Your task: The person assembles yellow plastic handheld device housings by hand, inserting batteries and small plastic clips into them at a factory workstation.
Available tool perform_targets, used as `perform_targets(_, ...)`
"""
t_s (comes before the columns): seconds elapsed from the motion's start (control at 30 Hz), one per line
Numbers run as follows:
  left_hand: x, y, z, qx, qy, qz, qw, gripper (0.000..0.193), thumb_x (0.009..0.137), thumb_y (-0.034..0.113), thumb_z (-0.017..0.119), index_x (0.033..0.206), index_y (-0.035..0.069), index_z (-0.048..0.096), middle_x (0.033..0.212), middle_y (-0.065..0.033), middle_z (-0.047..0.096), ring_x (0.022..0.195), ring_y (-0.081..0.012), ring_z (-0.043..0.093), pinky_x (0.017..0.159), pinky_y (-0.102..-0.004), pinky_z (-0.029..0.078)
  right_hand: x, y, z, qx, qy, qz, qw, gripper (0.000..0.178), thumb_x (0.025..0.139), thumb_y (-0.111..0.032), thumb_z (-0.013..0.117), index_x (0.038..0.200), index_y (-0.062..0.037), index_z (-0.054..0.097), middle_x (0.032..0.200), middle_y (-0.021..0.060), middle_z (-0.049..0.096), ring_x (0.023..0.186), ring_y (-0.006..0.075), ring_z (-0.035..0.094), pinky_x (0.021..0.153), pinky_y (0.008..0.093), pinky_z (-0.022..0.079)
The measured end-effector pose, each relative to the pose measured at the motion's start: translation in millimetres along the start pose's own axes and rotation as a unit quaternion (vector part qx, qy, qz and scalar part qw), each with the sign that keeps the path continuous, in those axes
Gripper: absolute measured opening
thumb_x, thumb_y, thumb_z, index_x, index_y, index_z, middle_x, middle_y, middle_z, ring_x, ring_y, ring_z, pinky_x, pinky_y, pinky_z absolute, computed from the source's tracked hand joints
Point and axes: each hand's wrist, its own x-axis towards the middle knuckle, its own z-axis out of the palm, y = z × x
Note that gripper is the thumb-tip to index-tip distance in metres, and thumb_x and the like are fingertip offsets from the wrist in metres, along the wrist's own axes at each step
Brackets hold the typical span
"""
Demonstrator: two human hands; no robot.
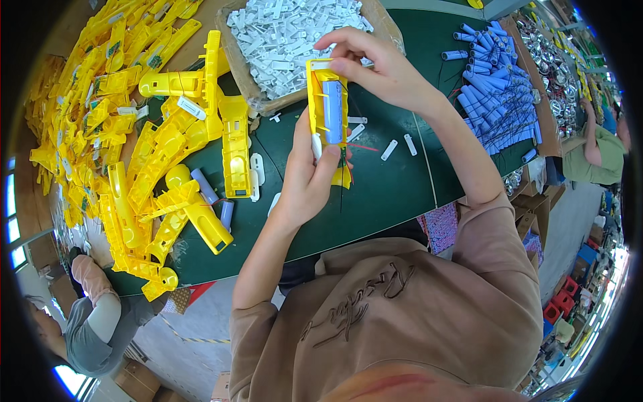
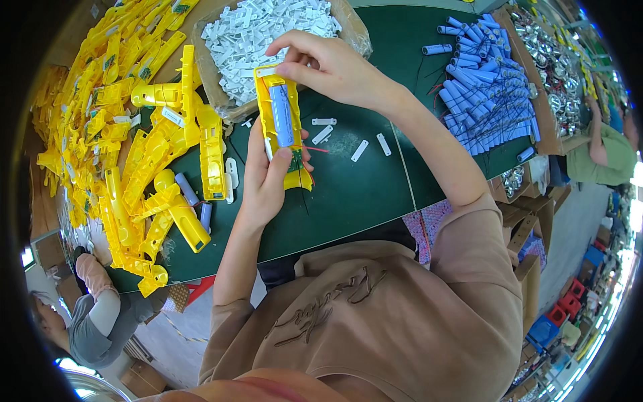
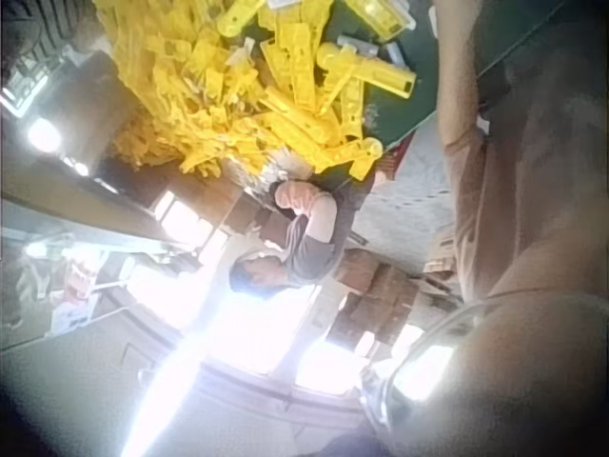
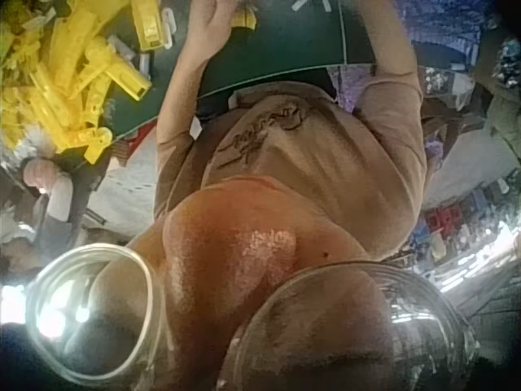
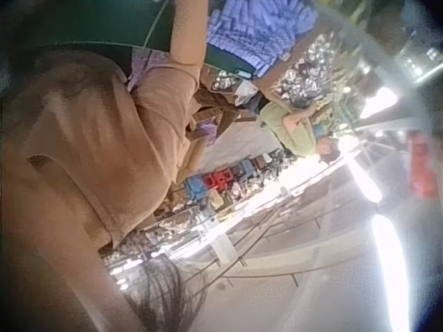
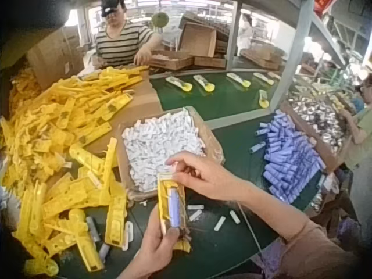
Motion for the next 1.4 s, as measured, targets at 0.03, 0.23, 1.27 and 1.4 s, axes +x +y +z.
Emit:
perform_targets(0.03, 0, 3, -1, -0.067, -0.011, -0.012, 0.998, 0.057, 0.088, -0.003, 0.038, 0.141, 0.002, 0.016, 0.113, -0.0135, 0.048, 0.091, -0.0152, 0.053, 0.075, -0.0297, 0.048, -5, -2, 0, 0.002, 0.002, -0.002, 1.000, 0.036, 0.089, -0.019, 0.059, 0.121, -0.0058, 0.049, 0.091, 0.0033, 0.057, 0.083, 0.0073, 0.053, 0.073, 0.0224, 0.042)
perform_targets(0.23, 1, 5, 7, 0.009, 0.031, 0.007, 0.999, 0.054, 0.089, 0.001, 0.035, 0.141, 0.003, 0.017, 0.118, -0.0152, 0.045, 0.088, -0.0177, 0.054, 0.071, -0.0308, 0.052, -37, -27, 50, 0.232, 0.072, 0.036, 0.969, 0.073, 0.085, -0.008, 0.060, 0.143, -0.0102, 0.016, 0.121, 0.0121, 0.048, 0.107, 0.0183, 0.050, 0.091, 0.0310, 0.041)
perform_targets(1.27, 86, 145, -195, 0.288, 0.163, 0.042, 0.943, 0.048, 0.088, 0.022, 0.061, 0.127, 0.004, 0.040, 0.109, -0.0114, 0.059, 0.097, -0.0193, 0.059, 0.082, -0.0314, 0.048, 76, 46, -194, -0.348, 0.176, 0.020, 0.921, 0.031, 0.088, -0.020, 0.051, 0.117, -0.0089, 0.057, 0.073, 0.0079, 0.060, 0.065, 0.0146, 0.058, 0.060, 0.0309, 0.045)
perform_targets(1.4, 66, 147, -144, 0.133, 0.145, 0.164, 0.967, 0.047, 0.090, 0.024, 0.059, 0.128, 0.005, 0.039, 0.110, -0.0150, 0.059, 0.100, -0.0214, 0.060, 0.083, -0.0328, 0.049, 84, -44, -44, -0.159, 0.001, -0.134, 0.978, 0.050, 0.087, -0.024, 0.059, 0.132, -0.0090, 0.044, 0.113, 0.0088, 0.056, 0.106, 0.0198, 0.053, 0.093, 0.0318, 0.042)
